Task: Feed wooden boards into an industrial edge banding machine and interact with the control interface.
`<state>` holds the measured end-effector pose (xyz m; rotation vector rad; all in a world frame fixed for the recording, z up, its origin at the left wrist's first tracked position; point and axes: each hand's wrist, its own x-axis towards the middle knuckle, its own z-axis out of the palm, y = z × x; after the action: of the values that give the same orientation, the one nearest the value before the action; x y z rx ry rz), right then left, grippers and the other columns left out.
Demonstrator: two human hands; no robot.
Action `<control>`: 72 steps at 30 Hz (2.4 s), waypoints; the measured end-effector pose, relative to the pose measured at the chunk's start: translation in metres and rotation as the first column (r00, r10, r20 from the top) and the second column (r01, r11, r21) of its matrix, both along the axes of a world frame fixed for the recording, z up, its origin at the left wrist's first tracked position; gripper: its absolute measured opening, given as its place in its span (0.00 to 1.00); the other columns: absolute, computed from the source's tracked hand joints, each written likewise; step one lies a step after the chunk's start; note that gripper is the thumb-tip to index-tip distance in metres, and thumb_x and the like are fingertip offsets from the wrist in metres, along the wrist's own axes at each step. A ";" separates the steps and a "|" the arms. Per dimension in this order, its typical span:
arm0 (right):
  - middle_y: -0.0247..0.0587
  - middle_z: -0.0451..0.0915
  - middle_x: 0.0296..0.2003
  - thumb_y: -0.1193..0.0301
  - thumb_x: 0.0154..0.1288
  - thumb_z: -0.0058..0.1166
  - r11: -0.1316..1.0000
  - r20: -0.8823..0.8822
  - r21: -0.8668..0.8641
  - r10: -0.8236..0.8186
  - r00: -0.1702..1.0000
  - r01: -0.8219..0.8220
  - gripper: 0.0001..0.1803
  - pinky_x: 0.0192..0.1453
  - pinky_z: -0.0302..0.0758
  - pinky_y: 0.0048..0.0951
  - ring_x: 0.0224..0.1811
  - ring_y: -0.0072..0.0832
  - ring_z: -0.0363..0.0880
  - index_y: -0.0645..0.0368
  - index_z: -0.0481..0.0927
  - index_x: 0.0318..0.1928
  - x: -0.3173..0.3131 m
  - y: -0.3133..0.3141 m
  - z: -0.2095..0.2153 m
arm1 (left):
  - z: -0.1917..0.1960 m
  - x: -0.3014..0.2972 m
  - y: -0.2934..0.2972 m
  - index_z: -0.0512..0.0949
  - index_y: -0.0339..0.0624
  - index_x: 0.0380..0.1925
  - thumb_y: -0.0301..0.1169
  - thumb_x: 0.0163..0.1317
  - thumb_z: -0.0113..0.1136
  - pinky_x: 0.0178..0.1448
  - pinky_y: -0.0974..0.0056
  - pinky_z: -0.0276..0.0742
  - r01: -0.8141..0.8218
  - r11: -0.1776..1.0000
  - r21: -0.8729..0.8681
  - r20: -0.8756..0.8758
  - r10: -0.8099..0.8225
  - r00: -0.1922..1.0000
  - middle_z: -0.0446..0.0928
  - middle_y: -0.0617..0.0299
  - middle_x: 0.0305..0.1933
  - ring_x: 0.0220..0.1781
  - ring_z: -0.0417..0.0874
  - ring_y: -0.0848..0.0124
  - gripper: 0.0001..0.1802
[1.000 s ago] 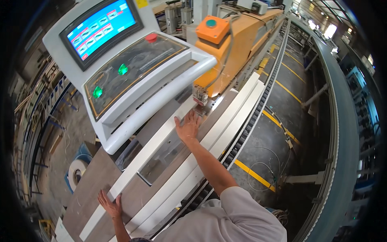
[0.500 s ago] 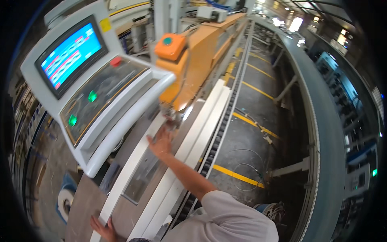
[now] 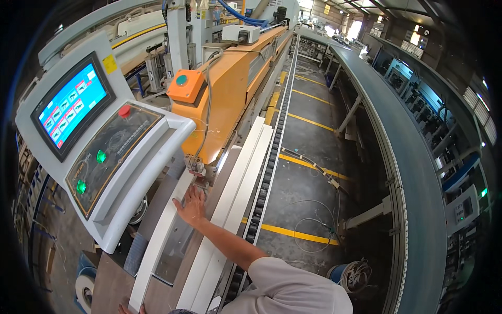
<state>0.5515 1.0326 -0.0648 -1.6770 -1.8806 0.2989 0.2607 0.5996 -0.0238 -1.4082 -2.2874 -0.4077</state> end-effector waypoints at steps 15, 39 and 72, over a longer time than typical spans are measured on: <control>0.62 0.60 0.74 0.36 0.73 0.37 0.998 0.022 -0.063 0.025 0.999 -0.023 0.51 0.82 0.42 0.53 0.80 0.51 0.52 0.74 0.61 0.72 -0.008 0.007 -0.006 | 0.007 0.004 0.005 0.73 0.34 0.61 0.60 0.56 0.72 0.63 0.35 0.67 0.001 0.999 0.045 0.001 -0.002 1.000 0.74 0.38 0.59 0.59 0.73 0.38 0.45; 0.67 0.55 0.75 0.38 0.74 0.37 0.994 0.105 -0.049 0.105 0.989 -0.101 0.51 0.82 0.39 0.50 0.80 0.54 0.49 0.78 0.57 0.72 0.018 0.038 -0.049 | -0.022 -0.013 0.000 0.69 0.36 0.65 0.53 0.51 0.75 0.77 0.38 0.57 -0.086 0.996 -0.016 0.133 0.087 0.987 0.68 0.42 0.69 0.72 0.66 0.43 0.48; 0.56 0.62 0.74 0.33 0.71 0.36 0.994 0.054 0.012 0.104 0.993 -0.105 0.51 0.81 0.44 0.52 0.79 0.46 0.54 0.73 0.70 0.68 0.007 0.017 -0.026 | -0.015 0.094 0.138 0.68 0.34 0.62 0.45 0.49 0.76 0.77 0.32 0.49 -0.254 0.953 0.164 0.370 0.179 0.911 0.67 0.47 0.67 0.73 0.63 0.47 0.44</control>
<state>0.5581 1.0494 -0.0907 -1.5946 -2.0085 0.2846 0.3545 0.7376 -0.0389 -1.0254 -2.5565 -0.8606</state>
